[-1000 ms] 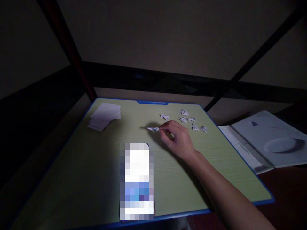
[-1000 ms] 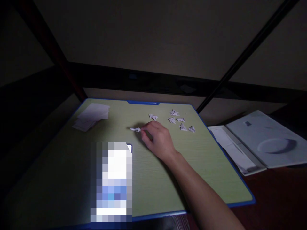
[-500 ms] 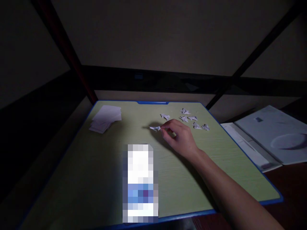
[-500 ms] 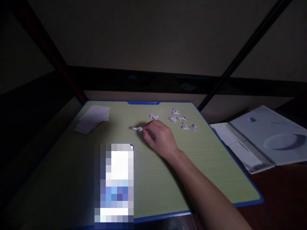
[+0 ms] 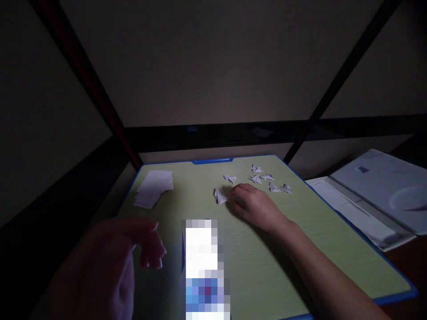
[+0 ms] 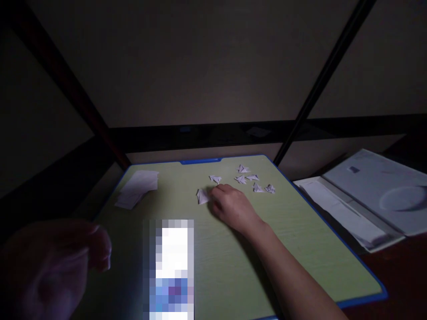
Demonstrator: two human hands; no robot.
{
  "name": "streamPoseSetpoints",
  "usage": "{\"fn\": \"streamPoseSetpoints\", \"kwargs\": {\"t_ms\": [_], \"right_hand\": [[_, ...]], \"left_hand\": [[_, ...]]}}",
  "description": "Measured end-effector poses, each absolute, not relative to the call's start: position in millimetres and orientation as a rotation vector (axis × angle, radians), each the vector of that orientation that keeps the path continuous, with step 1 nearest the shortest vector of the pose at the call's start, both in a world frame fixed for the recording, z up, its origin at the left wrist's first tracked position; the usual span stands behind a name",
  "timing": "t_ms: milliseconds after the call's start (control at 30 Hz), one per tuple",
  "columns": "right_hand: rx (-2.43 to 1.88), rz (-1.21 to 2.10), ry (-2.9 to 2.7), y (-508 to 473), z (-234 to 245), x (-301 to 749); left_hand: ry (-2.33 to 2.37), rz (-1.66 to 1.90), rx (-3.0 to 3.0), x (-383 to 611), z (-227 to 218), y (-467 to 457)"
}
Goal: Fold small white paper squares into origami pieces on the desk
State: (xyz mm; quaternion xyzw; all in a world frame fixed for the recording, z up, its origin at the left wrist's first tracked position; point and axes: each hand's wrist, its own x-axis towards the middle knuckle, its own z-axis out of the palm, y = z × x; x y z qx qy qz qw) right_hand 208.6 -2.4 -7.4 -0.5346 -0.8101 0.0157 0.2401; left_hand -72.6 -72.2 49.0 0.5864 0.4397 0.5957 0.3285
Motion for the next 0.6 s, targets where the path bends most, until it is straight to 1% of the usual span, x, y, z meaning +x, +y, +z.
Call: {"fn": "streamPoseSetpoints", "kwargs": {"t_ms": [67, 100, 167, 267, 367, 467, 600], "right_hand": [[-1.507, 0.056, -2.164, -2, -9, 212], [-1.528, 0.063, -2.139, -2, -11, 212], [-1.564, 0.073, -2.097, 0, -16, 208], [-1.617, 0.052, -2.04, 2, -23, 194], [-1.645, 0.007, -2.027, 5, -26, 180], [-1.637, 0.0, -2.019, 8, -27, 175], [-1.609, 0.042, -2.014, 8, -25, 183]], "left_hand": [[1.112, 1.577, 1.473, -55, 65, -49], [1.117, 1.528, 1.47, -49, 69, -37], [1.142, 1.473, 1.511, -40, 69, -12], [1.249, 1.346, 1.61, -37, 53, 19], [1.33, 1.292, 1.677, -41, 29, 37], [1.41, 1.267, 1.682, -45, 12, 42], [1.419, 1.196, 1.721, -49, 0, 39]]}}
